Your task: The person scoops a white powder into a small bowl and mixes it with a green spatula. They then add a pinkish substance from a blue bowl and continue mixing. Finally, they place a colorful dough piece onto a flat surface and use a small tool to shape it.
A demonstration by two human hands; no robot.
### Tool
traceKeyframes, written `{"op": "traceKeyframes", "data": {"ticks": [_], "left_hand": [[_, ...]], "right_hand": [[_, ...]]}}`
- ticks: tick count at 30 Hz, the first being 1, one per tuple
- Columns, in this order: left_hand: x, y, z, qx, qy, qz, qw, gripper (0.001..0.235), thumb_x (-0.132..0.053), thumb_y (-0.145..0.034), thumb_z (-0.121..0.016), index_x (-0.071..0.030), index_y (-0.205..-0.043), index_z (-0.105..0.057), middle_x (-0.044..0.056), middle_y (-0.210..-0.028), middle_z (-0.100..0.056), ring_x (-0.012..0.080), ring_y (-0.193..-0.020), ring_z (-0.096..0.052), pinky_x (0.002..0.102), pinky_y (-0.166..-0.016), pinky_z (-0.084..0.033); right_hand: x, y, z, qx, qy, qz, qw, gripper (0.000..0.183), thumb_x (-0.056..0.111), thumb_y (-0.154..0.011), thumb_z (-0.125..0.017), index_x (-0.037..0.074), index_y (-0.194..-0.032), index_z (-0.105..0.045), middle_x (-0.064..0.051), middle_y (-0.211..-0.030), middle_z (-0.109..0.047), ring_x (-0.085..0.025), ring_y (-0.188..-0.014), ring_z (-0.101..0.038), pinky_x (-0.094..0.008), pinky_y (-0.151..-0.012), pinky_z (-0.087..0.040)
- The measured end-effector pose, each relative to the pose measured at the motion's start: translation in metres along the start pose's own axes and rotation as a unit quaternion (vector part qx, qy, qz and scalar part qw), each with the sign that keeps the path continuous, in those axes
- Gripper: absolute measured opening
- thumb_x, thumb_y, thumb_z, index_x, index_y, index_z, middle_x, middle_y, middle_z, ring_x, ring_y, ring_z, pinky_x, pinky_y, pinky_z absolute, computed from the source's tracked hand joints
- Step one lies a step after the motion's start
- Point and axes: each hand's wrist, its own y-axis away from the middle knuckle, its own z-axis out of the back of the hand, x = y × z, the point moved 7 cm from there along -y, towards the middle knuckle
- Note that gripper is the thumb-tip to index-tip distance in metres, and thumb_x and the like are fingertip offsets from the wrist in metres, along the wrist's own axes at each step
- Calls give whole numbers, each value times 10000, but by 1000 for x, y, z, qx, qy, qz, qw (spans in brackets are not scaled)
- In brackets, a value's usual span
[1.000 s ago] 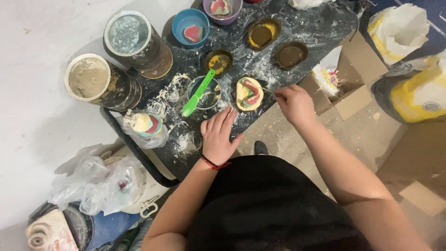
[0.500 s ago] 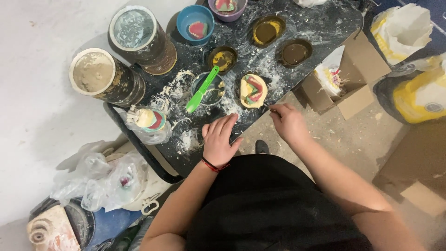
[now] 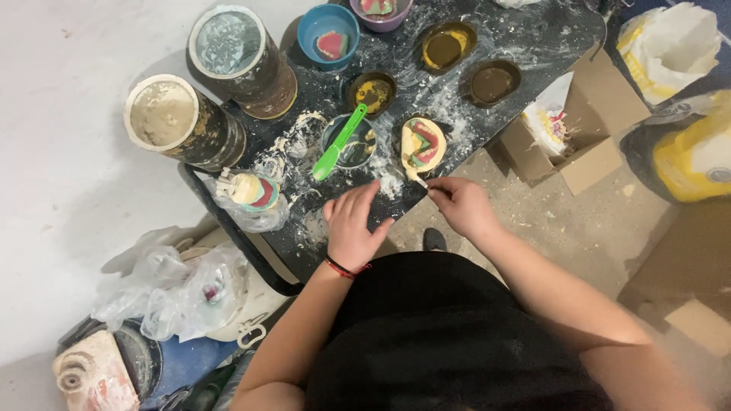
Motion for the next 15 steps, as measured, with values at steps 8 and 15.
{"op": "traceKeyframes", "data": {"ticks": [8,15], "left_hand": [[20,-84,54,-32,-98,81,991,1109,-361,-776,-952,-134,-1639,-294,203,-1571,-450,407,-1427,-454,587,-1140,-216],[43,-118,13,81,-195,141,967,1300,-346,-798,-950,-159,-1695,-28,242,-1689,-246,406,-1457,-467,561,-1174,-196]], "right_hand": [[90,-57,-12,-37,192,200,960,204,196,-978,-710,102,-1134,-802,-144,-939,-742,-383,-850,-741,-462,-740,-596],[84,-88,-64,-124,485,383,776,56,212,-804,-797,168,-803,-762,-45,-788,-607,-282,-771,-691,-389,-645,-578]]}}
